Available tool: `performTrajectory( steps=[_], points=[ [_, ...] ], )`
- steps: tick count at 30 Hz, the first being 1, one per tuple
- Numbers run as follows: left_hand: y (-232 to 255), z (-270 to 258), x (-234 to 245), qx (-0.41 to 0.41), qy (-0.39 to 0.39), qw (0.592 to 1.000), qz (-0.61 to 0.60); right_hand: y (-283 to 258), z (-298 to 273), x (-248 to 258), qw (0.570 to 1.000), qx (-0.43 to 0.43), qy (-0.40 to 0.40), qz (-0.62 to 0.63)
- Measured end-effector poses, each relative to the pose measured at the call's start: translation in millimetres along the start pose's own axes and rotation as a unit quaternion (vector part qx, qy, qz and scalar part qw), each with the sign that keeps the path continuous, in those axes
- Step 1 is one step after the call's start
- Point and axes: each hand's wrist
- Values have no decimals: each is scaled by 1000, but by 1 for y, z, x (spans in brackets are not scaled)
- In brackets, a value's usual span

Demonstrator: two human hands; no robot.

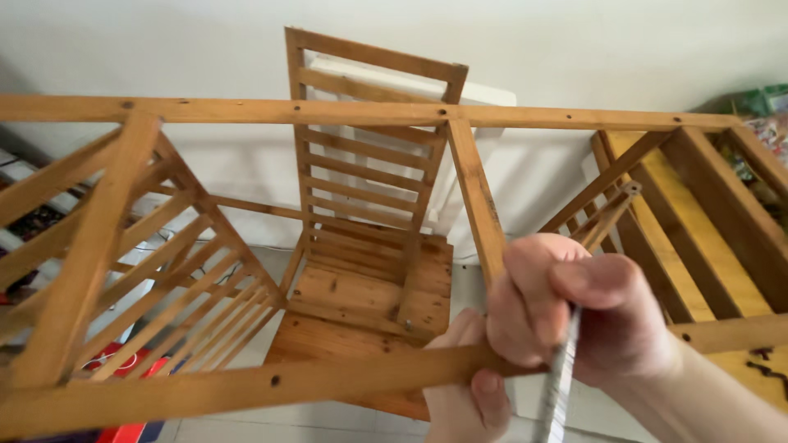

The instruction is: The person uses a manual screwdriver to tighten screws into the joints of a wooden furniture frame. They work on multiple connection points, securing the frame pieces together.

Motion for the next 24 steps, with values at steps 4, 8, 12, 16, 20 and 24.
performTrajectory(
  steps=[4, 8, 12, 16, 20, 24],
  points=[
    [6, 4, 0, 9, -12, 1000, -14, -1, -8, -39, 949, 138, 224, -172],
    [7, 5, 6, 4, -88, 995, 41, 15, -7, -73, 721, 293, 373, -504],
    [7, 1, 6, 37, -74, 997, 11, 28, 3, -100, 588, 276, 362, -668],
    [7, -3, 2, 34, -64, 997, 10, 22, 5, -91, 562, 343, 190, -728],
    [5, -3, 4, 25, -60, 998, 16, 37, -7, -86, 688, 276, 289, -606],
    [2, -7, 4, 17, -58, 998, 26, 39, -13, -76, 789, 264, 254, -493]
  ],
)
Point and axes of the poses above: each hand's wrist, its own z-axis towards the middle knuckle, its own x-axis out of the back of the hand, y = z × x
